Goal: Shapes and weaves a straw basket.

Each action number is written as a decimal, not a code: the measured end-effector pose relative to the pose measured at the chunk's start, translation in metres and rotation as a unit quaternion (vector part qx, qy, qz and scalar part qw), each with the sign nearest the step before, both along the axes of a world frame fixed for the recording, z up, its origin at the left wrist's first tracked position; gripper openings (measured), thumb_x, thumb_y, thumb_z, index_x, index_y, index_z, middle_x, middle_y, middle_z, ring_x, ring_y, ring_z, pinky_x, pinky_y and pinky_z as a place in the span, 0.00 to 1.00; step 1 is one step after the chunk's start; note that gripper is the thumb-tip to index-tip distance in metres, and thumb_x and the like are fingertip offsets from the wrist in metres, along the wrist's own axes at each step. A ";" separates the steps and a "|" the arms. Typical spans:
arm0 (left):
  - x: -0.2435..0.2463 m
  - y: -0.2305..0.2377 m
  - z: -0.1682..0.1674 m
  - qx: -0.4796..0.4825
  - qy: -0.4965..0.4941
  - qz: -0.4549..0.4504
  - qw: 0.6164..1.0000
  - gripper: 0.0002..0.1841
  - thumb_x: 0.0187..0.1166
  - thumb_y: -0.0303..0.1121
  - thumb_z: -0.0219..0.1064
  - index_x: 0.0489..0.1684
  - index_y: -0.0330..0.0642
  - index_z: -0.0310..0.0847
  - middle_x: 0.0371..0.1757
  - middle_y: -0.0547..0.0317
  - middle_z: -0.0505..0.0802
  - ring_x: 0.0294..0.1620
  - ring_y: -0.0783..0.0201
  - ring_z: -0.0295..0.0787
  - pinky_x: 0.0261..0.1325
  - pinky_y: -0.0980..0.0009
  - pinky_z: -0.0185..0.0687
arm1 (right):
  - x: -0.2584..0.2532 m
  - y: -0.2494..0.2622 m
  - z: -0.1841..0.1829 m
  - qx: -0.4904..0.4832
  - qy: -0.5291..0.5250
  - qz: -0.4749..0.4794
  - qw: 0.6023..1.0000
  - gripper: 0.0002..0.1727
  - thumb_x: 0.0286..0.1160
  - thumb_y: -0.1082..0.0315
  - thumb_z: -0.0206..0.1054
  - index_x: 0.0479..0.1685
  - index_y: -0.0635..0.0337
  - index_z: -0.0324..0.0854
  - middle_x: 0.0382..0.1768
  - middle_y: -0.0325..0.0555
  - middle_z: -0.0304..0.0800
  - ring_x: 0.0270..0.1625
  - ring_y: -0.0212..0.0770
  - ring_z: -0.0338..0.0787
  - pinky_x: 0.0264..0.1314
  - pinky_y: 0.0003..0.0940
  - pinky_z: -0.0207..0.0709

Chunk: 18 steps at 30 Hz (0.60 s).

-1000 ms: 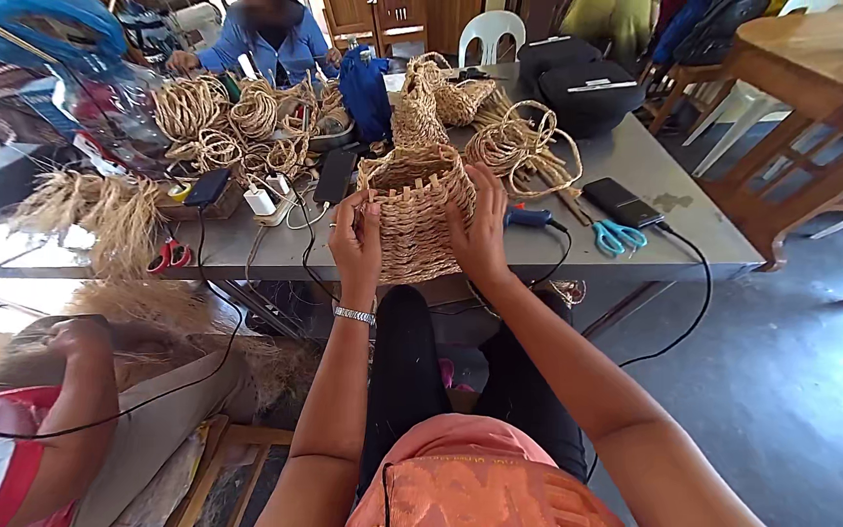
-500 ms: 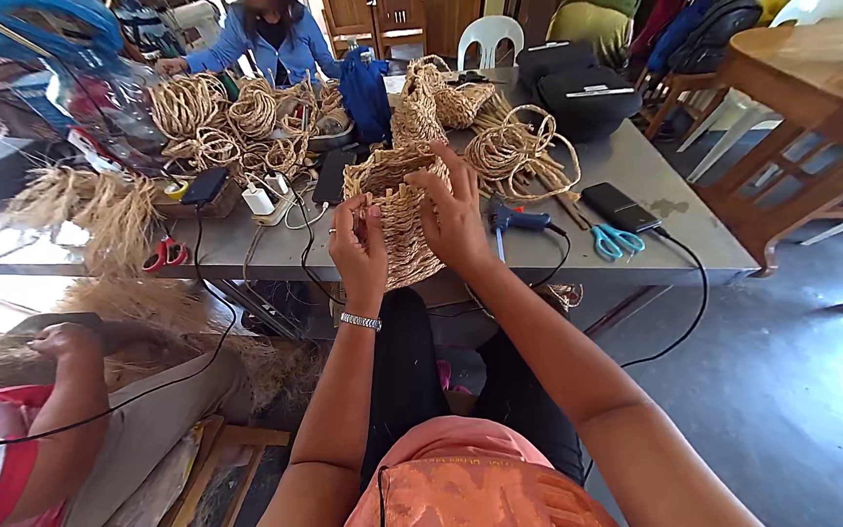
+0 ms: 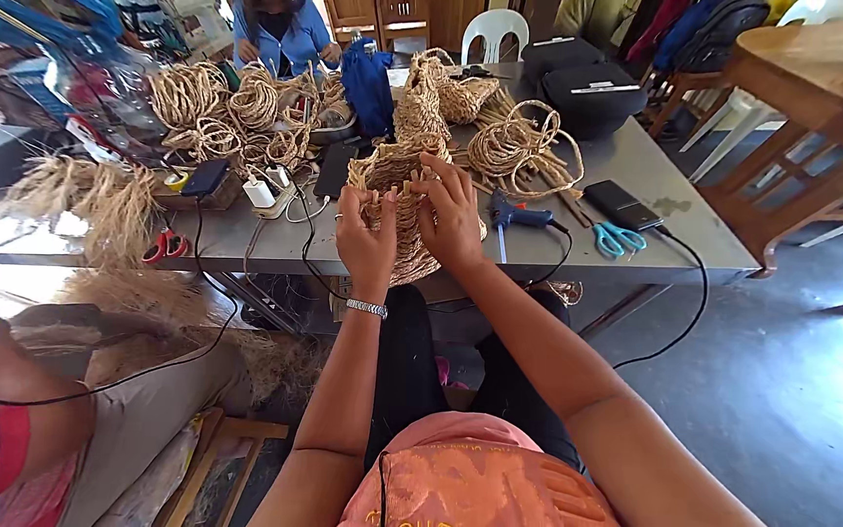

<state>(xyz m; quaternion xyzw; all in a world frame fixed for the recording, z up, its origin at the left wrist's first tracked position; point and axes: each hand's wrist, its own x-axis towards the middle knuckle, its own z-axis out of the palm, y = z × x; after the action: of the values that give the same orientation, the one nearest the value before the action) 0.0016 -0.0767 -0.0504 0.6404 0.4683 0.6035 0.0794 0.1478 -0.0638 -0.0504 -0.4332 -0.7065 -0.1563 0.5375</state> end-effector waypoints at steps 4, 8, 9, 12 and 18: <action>-0.003 0.008 0.002 0.002 0.003 -0.004 1.000 0.21 0.84 0.49 0.66 0.53 0.38 0.80 0.48 0.49 0.88 0.45 0.56 0.85 0.50 0.56 0.81 | 0.001 -0.003 -0.003 -0.023 -0.002 0.013 1.000 0.18 0.72 0.77 0.58 0.55 0.55 0.90 0.82 0.47 0.76 0.81 0.56 0.76 0.75 0.58 0.71; -0.006 0.011 0.006 -0.007 -0.003 -0.027 1.000 0.21 0.84 0.49 0.66 0.56 0.38 0.80 0.49 0.49 0.90 0.47 0.55 0.87 0.54 0.54 0.83 | 0.024 0.000 0.016 -0.042 0.044 0.107 0.992 0.19 0.76 0.77 0.58 0.62 0.62 0.87 0.78 0.55 0.79 0.80 0.55 0.78 0.81 0.55 0.71; -0.005 0.013 0.005 -0.002 -0.012 -0.027 1.000 0.21 0.84 0.49 0.66 0.56 0.38 0.80 0.49 0.49 0.90 0.47 0.56 0.87 0.54 0.55 0.82 | 0.031 0.002 0.024 -0.047 0.052 0.107 0.992 0.19 0.79 0.75 0.57 0.65 0.66 0.83 0.75 0.57 0.82 0.79 0.55 0.79 0.82 0.53 0.71; -0.007 0.009 0.005 0.008 -0.012 -0.036 0.999 0.19 0.84 0.48 0.67 0.54 0.39 0.80 0.44 0.52 0.88 0.38 0.60 0.82 0.45 0.60 0.79 | 0.047 0.015 0.053 -0.088 0.080 0.082 0.989 0.17 0.86 0.69 0.56 0.63 0.64 0.85 0.72 0.57 0.84 0.77 0.54 0.79 0.82 0.50 0.68; -0.012 0.006 0.002 0.025 0.002 -0.054 0.998 0.15 0.86 0.47 0.65 0.51 0.43 0.79 0.32 0.59 0.77 0.23 0.67 0.66 0.27 0.71 0.64 | 0.060 0.042 0.093 -0.336 0.059 0.118 0.932 0.16 0.89 0.67 0.57 0.65 0.63 0.85 0.62 0.54 0.91 0.64 0.43 0.90 0.73 0.42 0.78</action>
<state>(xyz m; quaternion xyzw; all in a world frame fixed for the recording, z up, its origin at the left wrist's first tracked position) -0.0103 -0.0711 -0.0487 0.6677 0.4175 0.6089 0.0952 0.2077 -0.0218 0.0426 -0.5108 -0.7305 0.1808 0.4156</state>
